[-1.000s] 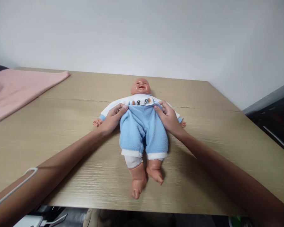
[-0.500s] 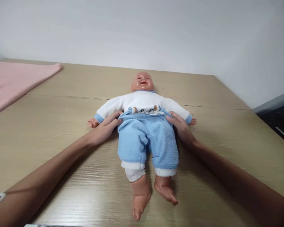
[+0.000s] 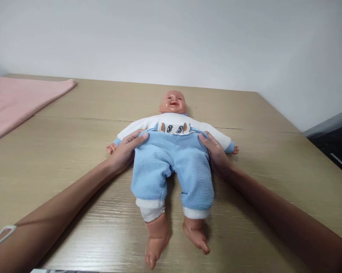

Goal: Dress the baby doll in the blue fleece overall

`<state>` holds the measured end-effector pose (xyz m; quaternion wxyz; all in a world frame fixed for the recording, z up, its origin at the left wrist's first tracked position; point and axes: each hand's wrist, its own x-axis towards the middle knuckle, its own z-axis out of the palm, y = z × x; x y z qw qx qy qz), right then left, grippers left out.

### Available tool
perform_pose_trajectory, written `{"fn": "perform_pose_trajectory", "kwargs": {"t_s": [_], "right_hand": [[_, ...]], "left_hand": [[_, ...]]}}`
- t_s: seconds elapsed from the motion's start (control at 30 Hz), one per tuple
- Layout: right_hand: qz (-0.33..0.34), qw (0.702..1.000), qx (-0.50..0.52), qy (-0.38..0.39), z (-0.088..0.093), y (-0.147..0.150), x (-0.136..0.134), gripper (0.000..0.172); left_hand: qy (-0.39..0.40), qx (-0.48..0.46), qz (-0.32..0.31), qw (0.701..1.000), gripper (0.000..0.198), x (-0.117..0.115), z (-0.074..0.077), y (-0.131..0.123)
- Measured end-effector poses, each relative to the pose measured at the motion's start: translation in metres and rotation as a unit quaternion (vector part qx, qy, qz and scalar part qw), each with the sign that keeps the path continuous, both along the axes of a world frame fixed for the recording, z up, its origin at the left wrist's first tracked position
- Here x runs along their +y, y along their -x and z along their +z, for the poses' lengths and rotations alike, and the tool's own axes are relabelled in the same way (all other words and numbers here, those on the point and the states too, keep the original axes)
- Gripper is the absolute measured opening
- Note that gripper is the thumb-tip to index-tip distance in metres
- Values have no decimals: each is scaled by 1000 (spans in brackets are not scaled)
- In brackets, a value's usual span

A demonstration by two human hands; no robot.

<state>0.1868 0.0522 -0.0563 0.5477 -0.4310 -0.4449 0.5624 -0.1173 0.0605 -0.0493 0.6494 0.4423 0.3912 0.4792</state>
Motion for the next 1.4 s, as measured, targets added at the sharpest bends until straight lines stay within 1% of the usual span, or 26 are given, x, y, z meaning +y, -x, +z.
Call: {"fn": "perform_pose_trajectory", "kwargs": {"t_s": [0.1,0.17,0.23,0.3,0.33,0.37,0.4,0.43,0.47,0.5,0.53,0.6,0.7,0.73,0.8,0.9,0.97,1.03,1.1,1.13,1.2,1.27,1.33,1.4], "right_hand": [[-2,999,-39,-33,-6,-4,1,31],[-8,992,-111,-64,-10,-7,2,29],[-45,976,-190,-98,-10,-7,-2,26],[-120,945,-261,-156,-3,-2,-13,26],[-157,922,-294,-199,3,3,-21,30],[-178,892,-331,-250,11,9,-32,33],[-166,864,-369,-300,21,16,-44,33],[-115,843,-398,-343,30,24,-57,29],[-38,829,-419,-368,40,33,-70,26],[27,816,-438,-376,48,41,-83,26],[75,800,-460,-377,54,48,-94,28],[133,768,-489,-391,60,59,-112,37],[184,728,-502,-429,55,67,-126,54],[196,722,-501,-434,52,67,-127,58],[205,726,-497,-430,45,68,-129,59],[199,747,-477,-420,37,68,-130,45],[199,760,-462,-410,34,68,-131,33],[202,773,-448,-401,32,68,-132,23],[200,784,-434,-396,31,67,-133,21],[196,788,-430,-395,31,67,-133,24],[168,790,-440,-393,31,66,-135,36],[122,781,-469,-395,32,66,-137,45],[93,771,-497,-387,33,66,-138,47],[101,772,-508,-368,33,67,-139,50]], "left_hand": [[-10,-4,-18,1000,41,4,1,3],[-8,-7,-19,1000,41,7,1,2],[-6,-15,1,1000,38,8,1,1],[-20,-13,23,999,34,8,0,-1],[-35,4,31,999,32,7,-1,-1],[-56,32,44,997,29,6,-3,-2],[-79,66,64,993,26,5,-4,-2],[-104,101,91,985,23,3,-6,-2],[-129,129,119,976,22,1,-7,-3],[-152,146,143,967,22,-1,-9,-4],[-169,153,156,961,23,-3,-11,-4],[-187,145,149,960,24,-6,-14,-6],[-186,137,130,964,23,-6,-18,-7],[-190,142,132,963,22,-6,-19,-7],[-205,164,150,953,20,-7,-18,-6],[-237,216,201,926,20,-16,-9,-6],[-261,262,230,900,22,-32,1,-6],[-277,303,241,879,24,-58,12,-6],[-266,319,234,879,26,-91,19,-6],[-242,329,227,884,30,-110,20,-6],[-201,361,216,885,41,-147,16,-7],[-148,404,174,886,50,-180,6,-8],[-117,425,123,889,59,-204,-7,-9],[-114,445,105,882,68,-217,-18,-9]]}}
